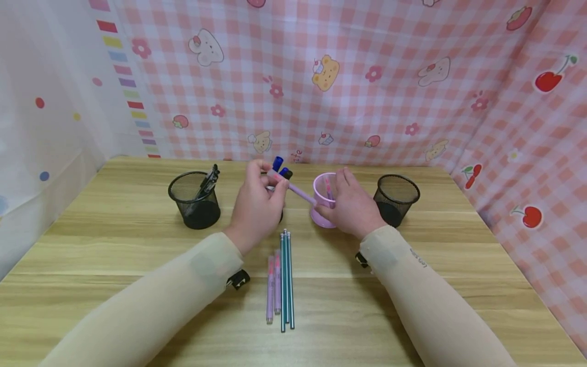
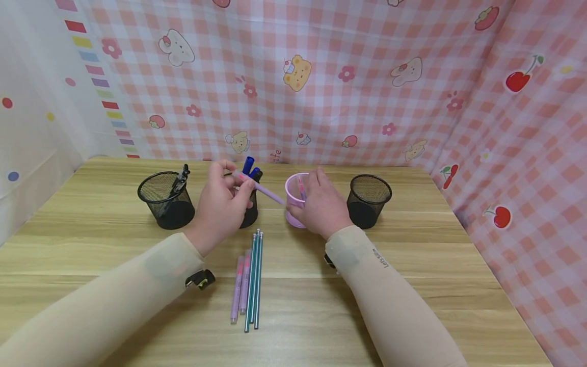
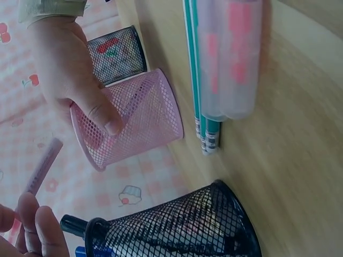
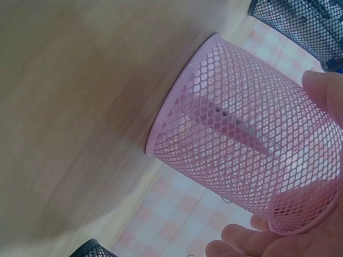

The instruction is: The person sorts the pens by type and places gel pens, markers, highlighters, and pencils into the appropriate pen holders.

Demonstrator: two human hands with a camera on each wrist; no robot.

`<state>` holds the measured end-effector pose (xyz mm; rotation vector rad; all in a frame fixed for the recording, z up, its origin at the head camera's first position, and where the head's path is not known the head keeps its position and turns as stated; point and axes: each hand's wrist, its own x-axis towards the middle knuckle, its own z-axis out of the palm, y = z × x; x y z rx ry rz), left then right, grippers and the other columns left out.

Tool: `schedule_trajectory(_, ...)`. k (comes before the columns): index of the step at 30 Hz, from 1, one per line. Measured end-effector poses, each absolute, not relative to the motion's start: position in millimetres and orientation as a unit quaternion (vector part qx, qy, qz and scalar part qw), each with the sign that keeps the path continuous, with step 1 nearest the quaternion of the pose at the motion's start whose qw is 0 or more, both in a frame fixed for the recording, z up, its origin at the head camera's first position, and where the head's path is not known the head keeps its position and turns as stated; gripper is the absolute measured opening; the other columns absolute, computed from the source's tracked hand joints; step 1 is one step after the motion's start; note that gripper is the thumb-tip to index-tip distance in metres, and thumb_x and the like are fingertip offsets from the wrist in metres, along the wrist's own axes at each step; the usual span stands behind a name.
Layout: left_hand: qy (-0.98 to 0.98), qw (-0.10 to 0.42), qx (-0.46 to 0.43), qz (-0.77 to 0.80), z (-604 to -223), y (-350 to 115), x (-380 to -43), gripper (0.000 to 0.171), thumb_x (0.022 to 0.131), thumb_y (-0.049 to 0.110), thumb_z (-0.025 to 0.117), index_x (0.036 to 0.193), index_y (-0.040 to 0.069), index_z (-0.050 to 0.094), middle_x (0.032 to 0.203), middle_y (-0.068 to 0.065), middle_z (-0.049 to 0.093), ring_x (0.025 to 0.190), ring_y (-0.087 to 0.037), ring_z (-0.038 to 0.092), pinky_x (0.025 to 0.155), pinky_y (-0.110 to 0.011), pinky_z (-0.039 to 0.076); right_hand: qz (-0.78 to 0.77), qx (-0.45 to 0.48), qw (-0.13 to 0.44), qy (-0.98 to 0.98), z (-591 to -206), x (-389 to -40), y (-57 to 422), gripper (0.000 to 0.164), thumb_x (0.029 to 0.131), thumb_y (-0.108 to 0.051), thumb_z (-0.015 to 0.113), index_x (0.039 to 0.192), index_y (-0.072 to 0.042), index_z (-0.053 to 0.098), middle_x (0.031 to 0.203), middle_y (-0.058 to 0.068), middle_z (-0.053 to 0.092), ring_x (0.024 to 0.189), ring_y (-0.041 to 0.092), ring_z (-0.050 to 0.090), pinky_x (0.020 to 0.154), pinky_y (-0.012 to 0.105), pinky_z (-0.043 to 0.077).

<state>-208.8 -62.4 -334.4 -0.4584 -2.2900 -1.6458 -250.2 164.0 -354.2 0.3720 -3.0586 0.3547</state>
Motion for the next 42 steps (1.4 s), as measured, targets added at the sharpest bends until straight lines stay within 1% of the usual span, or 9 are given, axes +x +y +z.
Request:
schedule_trajectory(5, -0.782, 0.161, -0.146, -0.584, -334.3, -55.9, -211.8, 0.039, 0.109, 0.015, 0.057, 0.137, 0.0, 0.036, 0.102, -0.011, 0.07, 0.066, -0.02, 0.061, 0.053, -0.027, 0.048, 0.105, 0.129, 0.021, -0.986, -354.2, -250.7, 164.8, 0.107, 0.096, -0.06, 0.067, 0.163, 0.01, 0.021, 0.173, 0.028, 0.018, 0.163, 0.039, 0.014, 0.128, 0.054, 0.03)
schedule_trajectory(11, -0.763, 0.177, -0.136, -0.607, -334.4, -46.6, -214.9, 0.04, 0.109, 0.013, 0.058, 0.138, -0.001, 0.035, 0.105, -0.013, 0.069, 0.067, -0.02, 0.063, 0.056, -0.026, 0.051, 0.105, 0.127, 0.017, -0.986, -354.2, -251.3, 164.9, 0.106, 0.096, -0.058, 0.068, 0.163, 0.009, 0.021, 0.173, 0.027, 0.018, 0.164, 0.038, 0.013, 0.128, 0.053, 0.029)
schedule_trajectory(19, -0.763, 0.179, -0.117, -0.61, -334.1, -38.1, -216.3, 0.039, 0.109, 0.015, 0.058, 0.138, 0.001, 0.036, 0.107, -0.012, 0.07, 0.069, -0.021, 0.066, 0.057, -0.027, 0.052, 0.115, 0.12, 0.016, -0.986, -352.5, -249.8, 164.2, 0.108, 0.096, -0.056, 0.069, 0.164, 0.009, 0.017, 0.174, 0.027, 0.016, 0.163, 0.038, 0.015, 0.127, 0.054, 0.031)
schedule_trajectory(25, -0.772, 0.186, -0.112, -0.597, -337.1, -33.6, -219.0, 0.037, 0.109, 0.015, 0.059, 0.137, 0.003, 0.039, 0.107, -0.012, 0.072, 0.071, -0.019, 0.066, 0.062, -0.029, 0.055, 0.11, 0.123, 0.02, -0.986, -352.9, -250.3, 163.9, 0.108, 0.096, -0.056, 0.069, 0.163, 0.01, 0.017, 0.173, 0.028, 0.017, 0.163, 0.039, 0.017, 0.127, 0.054, 0.031)
schedule_trajectory(29, -0.789, 0.188, -0.109, -0.574, -340.1, -30.3, -220.0, 0.038, 0.109, 0.017, 0.059, 0.138, 0.005, 0.039, 0.104, -0.01, 0.073, 0.072, -0.019, 0.066, 0.064, -0.029, 0.053, 0.11, 0.125, 0.019, -0.986, -353.7, -250.2, 163.5, 0.109, 0.096, -0.057, 0.069, 0.164, 0.01, 0.016, 0.173, 0.028, 0.016, 0.162, 0.04, 0.018, 0.127, 0.053, 0.032)
schedule_trajectory(31, -0.801, 0.188, -0.106, -0.558, -341.5, -28.8, -220.2, 0.038, 0.109, 0.018, 0.059, 0.138, 0.006, 0.039, 0.103, -0.009, 0.074, 0.071, -0.018, 0.065, 0.062, -0.029, 0.051, 0.111, 0.124, 0.017, -0.986, -354.6, -250.3, 163.5, 0.109, 0.097, -0.058, 0.068, 0.164, 0.01, 0.015, 0.174, 0.027, 0.015, 0.162, 0.04, 0.018, 0.127, 0.053, 0.031)
schedule_trajectory(36, -0.825, 0.174, -0.104, -0.528, -343.2, -26.2, -218.9, 0.038, 0.11, 0.022, 0.058, 0.141, 0.01, 0.04, 0.116, -0.008, 0.076, 0.063, -0.013, 0.06, 0.052, -0.027, 0.044, 0.109, 0.127, 0.02, -0.986, -355.4, -250.4, 163.9, 0.108, 0.097, -0.059, 0.068, 0.164, 0.009, 0.017, 0.174, 0.027, 0.016, 0.162, 0.04, 0.018, 0.126, 0.053, 0.033)
schedule_trajectory(40, -0.836, 0.164, -0.106, -0.513, -343.4, -23.6, -217.5, 0.038, 0.11, 0.024, 0.056, 0.142, 0.011, 0.041, 0.129, -0.011, 0.074, 0.055, -0.015, 0.054, 0.05, -0.026, 0.043, 0.108, 0.13, 0.021, -0.985, -355.3, -250.5, 164.9, 0.107, 0.097, -0.058, 0.068, 0.164, 0.01, 0.018, 0.173, 0.028, 0.016, 0.162, 0.041, 0.018, 0.125, 0.055, 0.035)
schedule_trajectory(42, -0.839, 0.162, -0.105, -0.509, -343.3, -21.7, -216.9, 0.037, 0.11, 0.023, 0.056, 0.142, 0.01, 0.042, 0.131, -0.012, 0.073, 0.064, -0.016, 0.062, 0.051, -0.027, 0.044, 0.108, 0.13, 0.021, -0.985, -355.0, -250.2, 165.1, 0.107, 0.097, -0.058, 0.068, 0.164, 0.009, 0.018, 0.173, 0.028, 0.016, 0.162, 0.041, 0.018, 0.125, 0.055, 0.035)
